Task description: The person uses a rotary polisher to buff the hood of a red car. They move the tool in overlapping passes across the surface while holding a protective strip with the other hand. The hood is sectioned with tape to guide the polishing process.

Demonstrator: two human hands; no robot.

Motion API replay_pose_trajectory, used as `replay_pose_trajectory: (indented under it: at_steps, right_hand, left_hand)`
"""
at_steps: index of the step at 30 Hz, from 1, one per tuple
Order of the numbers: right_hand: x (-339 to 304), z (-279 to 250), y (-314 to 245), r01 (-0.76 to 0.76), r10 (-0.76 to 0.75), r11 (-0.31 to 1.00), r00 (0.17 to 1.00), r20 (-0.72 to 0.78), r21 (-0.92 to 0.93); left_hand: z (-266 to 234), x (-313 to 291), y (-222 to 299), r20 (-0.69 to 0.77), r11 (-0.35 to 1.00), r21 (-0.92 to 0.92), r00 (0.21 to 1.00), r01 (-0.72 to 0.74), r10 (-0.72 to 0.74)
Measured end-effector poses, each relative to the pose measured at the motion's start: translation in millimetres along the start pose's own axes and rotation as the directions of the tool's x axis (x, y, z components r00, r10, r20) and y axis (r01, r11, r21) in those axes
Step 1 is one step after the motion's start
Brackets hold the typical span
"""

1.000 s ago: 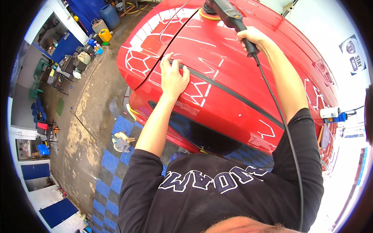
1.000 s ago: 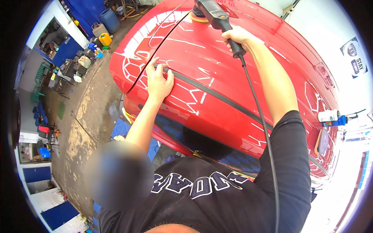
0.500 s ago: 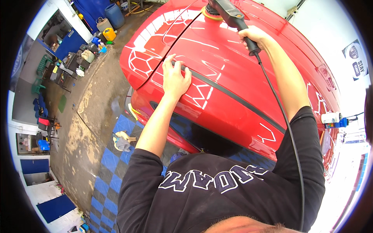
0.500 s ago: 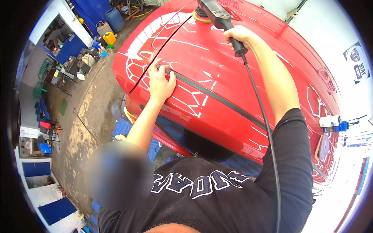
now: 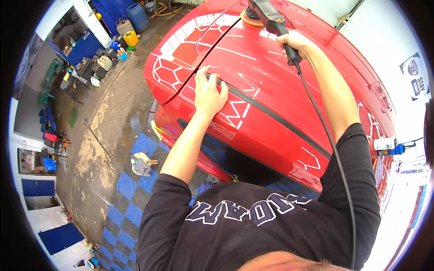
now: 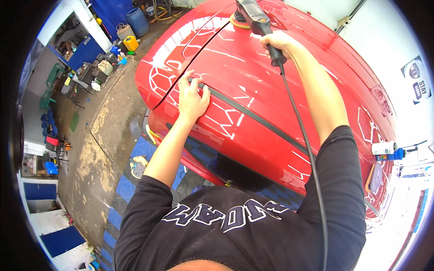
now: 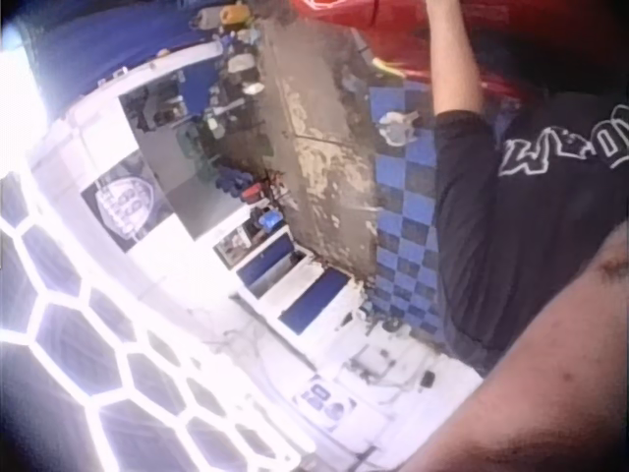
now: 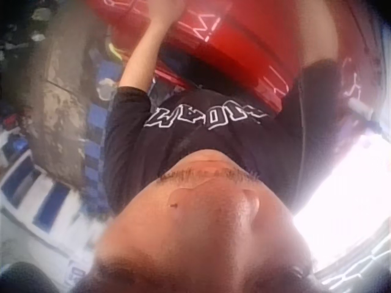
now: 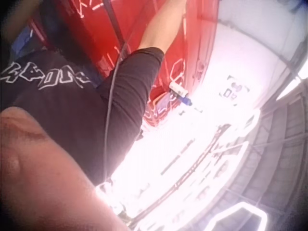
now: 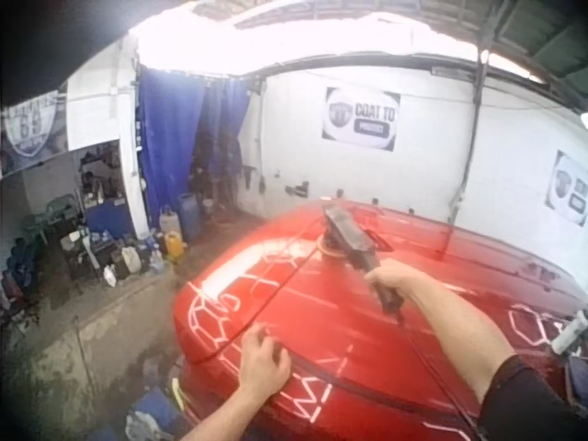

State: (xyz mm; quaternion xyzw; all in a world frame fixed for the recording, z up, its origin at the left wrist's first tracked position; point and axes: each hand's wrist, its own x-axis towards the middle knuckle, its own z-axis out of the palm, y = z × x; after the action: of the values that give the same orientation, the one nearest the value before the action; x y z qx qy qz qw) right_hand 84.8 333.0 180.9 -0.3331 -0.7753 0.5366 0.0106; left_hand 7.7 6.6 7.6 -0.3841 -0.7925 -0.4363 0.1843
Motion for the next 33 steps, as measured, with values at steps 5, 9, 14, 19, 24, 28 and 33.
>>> replay_pose_trajectory:
  at_steps: [5, 9, 14, 19, 24, 28, 33]
  right_hand:
    - [-42, 23, 22, 0.048, -0.047, 0.999, 0.999, 0.023, -0.003]
    - [-68, 27, 24, -0.001, 0.001, 0.999, 1.000, 0.009, -0.035]
    - [-42, 27, 29, -0.030, 0.029, 0.999, 0.999, 0.020, 0.044]
    - [-93, 47, 23, 0.006, -0.007, 0.999, 1.000, 0.009, 0.038]
    - [-118, 54, 32, 0.009, -0.006, 0.999, 0.997, 0.081, -0.042]
    - [-104, 51, 27, 0.010, -0.006, 0.999, 0.997, 0.072, -0.050]
    - [-84, 53, 23, -0.011, 0.009, 0.999, 0.999, 0.044, 0.047]
  left_hand:
    - [-1, -4, -4, 0.006, 1.000, 0.011, 1.000, 0.006, -0.006]
    - [-2, -3, -5, 0.010, 1.000, -0.008, 1.000, 0.011, -0.011]
    - [-1, -3, -4, 0.005, 0.999, -0.010, 0.999, 0.038, -0.038]
    - [0, -4, -2, -0.013, 1.000, -0.003, 1.000, 0.021, -0.021]
    - [1, -4, -7, -0.025, 1.000, 0.001, 1.000, 0.001, -0.001]
    - [-1, -5, -8, -0.017, 1.000, -0.012, 1.000, 0.012, -0.012]
    - [5, -4, -10, -0.043, 1.000, -0.001, 0.999, -0.024, 0.024]
